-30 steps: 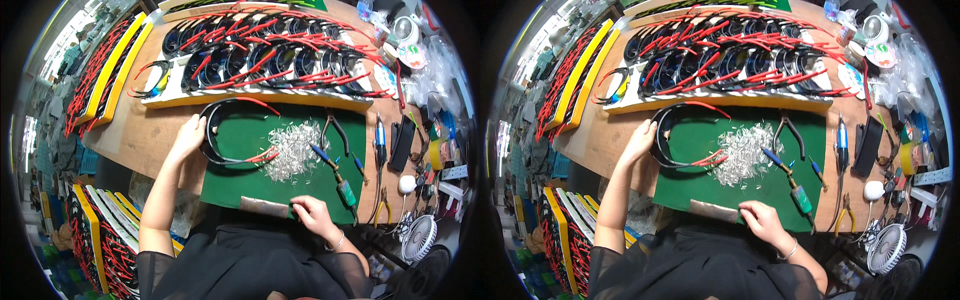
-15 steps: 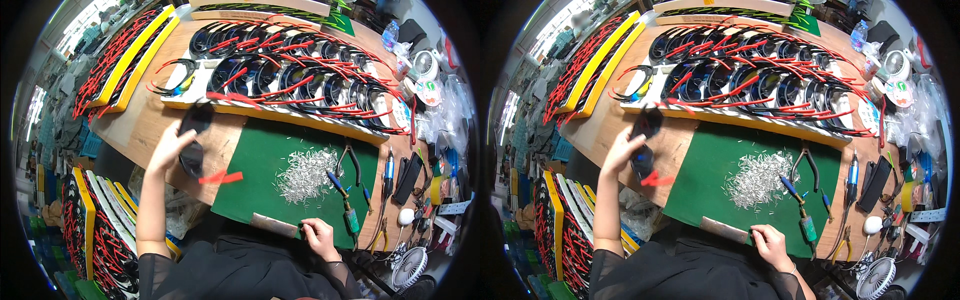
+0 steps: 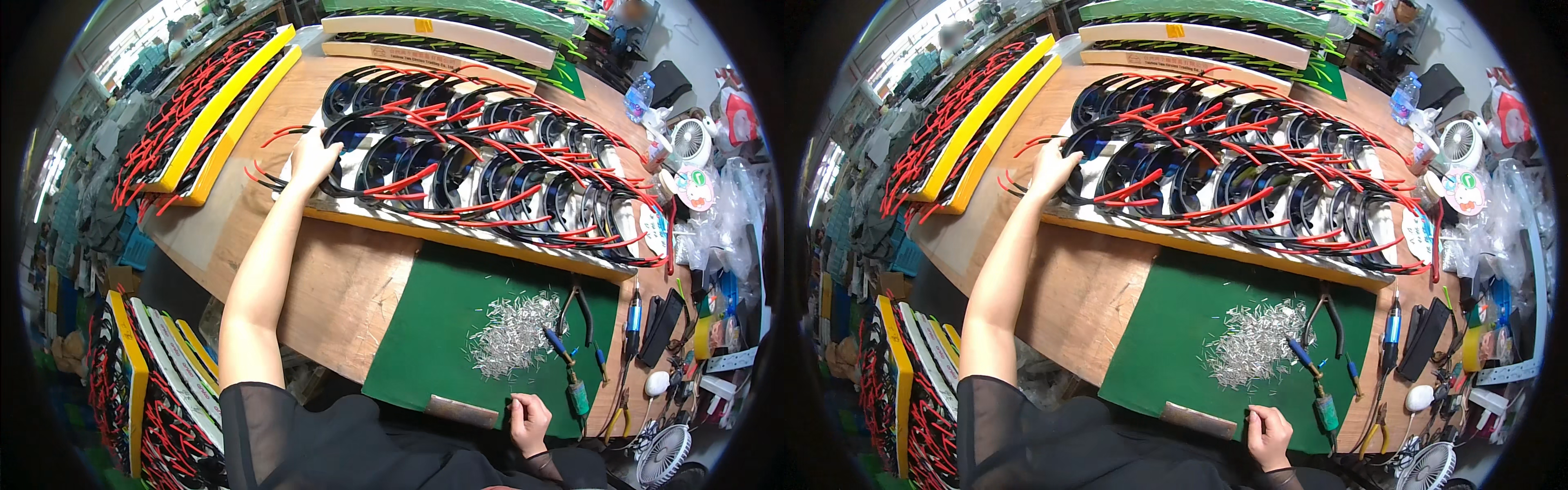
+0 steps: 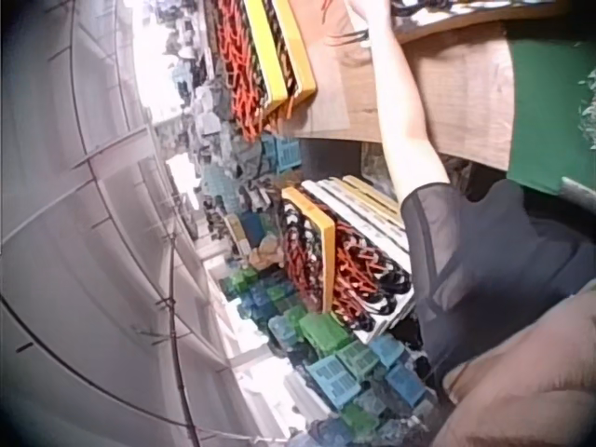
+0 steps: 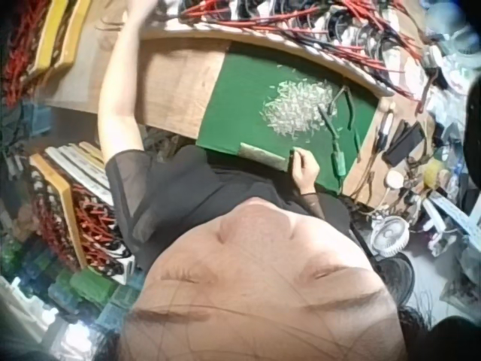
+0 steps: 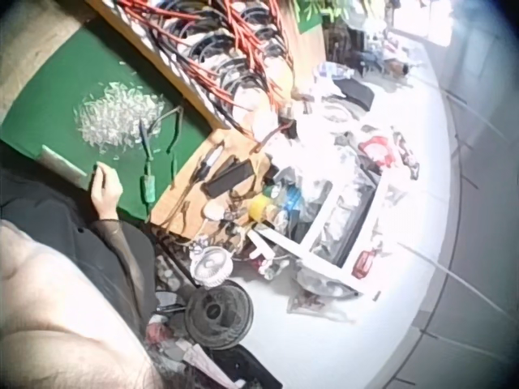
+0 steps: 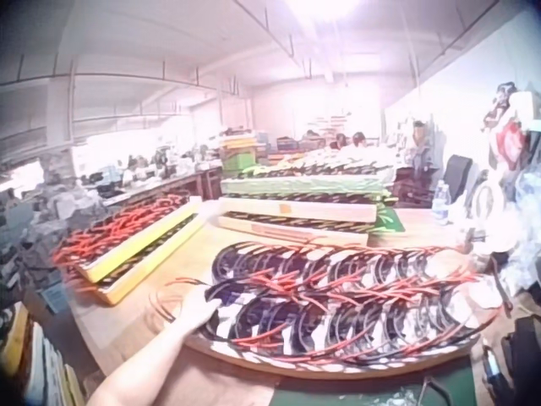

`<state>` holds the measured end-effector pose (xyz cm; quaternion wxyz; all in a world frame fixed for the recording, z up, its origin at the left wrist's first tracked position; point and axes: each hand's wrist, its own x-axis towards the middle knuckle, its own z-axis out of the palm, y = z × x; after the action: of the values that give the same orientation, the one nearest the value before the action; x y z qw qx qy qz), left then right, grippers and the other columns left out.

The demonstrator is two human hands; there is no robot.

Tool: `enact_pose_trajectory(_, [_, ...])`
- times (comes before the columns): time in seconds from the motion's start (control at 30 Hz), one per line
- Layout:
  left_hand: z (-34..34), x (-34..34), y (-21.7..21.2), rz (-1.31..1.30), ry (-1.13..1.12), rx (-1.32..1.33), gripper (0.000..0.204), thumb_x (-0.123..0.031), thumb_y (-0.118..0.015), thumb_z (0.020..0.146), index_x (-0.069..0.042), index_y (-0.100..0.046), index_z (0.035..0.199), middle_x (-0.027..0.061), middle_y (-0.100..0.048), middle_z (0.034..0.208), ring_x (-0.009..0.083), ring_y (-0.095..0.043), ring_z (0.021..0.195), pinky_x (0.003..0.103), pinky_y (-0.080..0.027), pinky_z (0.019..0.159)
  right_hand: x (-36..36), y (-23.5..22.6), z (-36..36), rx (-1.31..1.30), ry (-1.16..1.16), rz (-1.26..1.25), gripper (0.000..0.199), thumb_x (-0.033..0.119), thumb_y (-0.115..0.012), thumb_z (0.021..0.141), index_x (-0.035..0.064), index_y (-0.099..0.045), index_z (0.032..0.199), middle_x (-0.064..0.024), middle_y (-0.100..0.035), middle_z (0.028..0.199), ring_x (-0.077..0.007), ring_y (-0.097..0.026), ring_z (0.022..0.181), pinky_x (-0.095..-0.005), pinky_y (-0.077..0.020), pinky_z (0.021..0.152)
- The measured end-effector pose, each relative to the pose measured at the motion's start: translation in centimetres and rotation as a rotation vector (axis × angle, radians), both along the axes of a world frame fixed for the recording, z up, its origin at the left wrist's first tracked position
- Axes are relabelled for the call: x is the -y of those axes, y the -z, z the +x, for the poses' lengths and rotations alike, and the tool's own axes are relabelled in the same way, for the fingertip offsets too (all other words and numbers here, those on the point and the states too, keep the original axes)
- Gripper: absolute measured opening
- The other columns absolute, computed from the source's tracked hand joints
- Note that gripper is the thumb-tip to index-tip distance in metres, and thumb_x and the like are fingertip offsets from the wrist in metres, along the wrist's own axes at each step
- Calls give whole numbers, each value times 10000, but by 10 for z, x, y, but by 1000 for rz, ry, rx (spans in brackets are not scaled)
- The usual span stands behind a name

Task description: The person assembles sunglasses by inserting small metal pins into the frame using a screwdriver and hammer. They repeatedly pick up sunglasses, secure the pins, and place the finished units into a tray.

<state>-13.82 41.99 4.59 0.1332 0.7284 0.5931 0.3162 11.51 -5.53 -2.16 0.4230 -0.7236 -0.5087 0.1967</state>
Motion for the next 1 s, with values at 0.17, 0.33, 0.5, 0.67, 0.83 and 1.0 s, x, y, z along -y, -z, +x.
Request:
enact_pose_trajectory(0.17, [17, 13, -4, 5, 1, -150, 434, -251, -661, 696, -3, -582, 1043, 190, -618, 972, 305, -584, 940, 361, -445, 832, 0, 2, -1, 91, -17, 30, 65, -4, -559, 777, 1, -602, 825, -94, -564, 649, -170, -551, 538, -255, -420, 493])
enact_pose_trajectory(0.33, [-25, -13, 24, -41, 101, 179, 458, -226, -685, 704, 53, -567, 1048, 166, -636, 954, 233, -617, 866, 311, -467, 781, -6, -6, 4, -15, -102, -105, 71, 1, -571, 774, 1, -610, 833, -96, -580, 658, -172, -565, 553, -261, -437, 505])
enact_pose_trajectory(0.5, [-22, 3, -2, -247, 257, 748, 315, -90, -648, 765, 71, -560, 1020, 91, -633, 857, 112, -591, 721, 237, -482, 654, -57, -48, 15, 291, -293, 67, 81, -11, -607, 726, 14, -600, 802, -107, -574, 663, -252, -560, 577, -306, -455, 539])
enact_pose_trajectory(0.67, [-38, 7, 7, -187, 187, 704, 271, -83, -653, 747, 64, -591, 966, 87, -638, 825, 121, -594, 707, 247, -482, 636, -209, -107, -52, 742, -664, 480, 365, 17, -608, 650, -14, -526, 1004, -134, -540, 977, -284, -530, 913, -369, -439, 797])
enact_pose_trajectory(0.83, [-29, -21, 12, -54, 109, 461, 340, -204, -679, 705, 10, -615, 962, 132, -656, 839, 206, -632, 750, 309, -481, 695, -315, -89, -90, 1102, -407, 460, 479, 239, -630, 694, -25, -513, 1075, -162, -517, 1069, -294, -464, 1046, -475, -309, 964])
enact_pose_trajectory(1.0, [-18, -3, 3, -2, 26, 86, 452, -247, -678, 709, -25, -563, 1086, 170, -615, 1005, 296, -589, 940, 369, -455, 811, -297, -54, -70, 1057, -419, 255, 600, 345, -661, 701, 3, -465, 1153, -170, -486, 1119, -295, -438, 1082, -517, -292, 966])
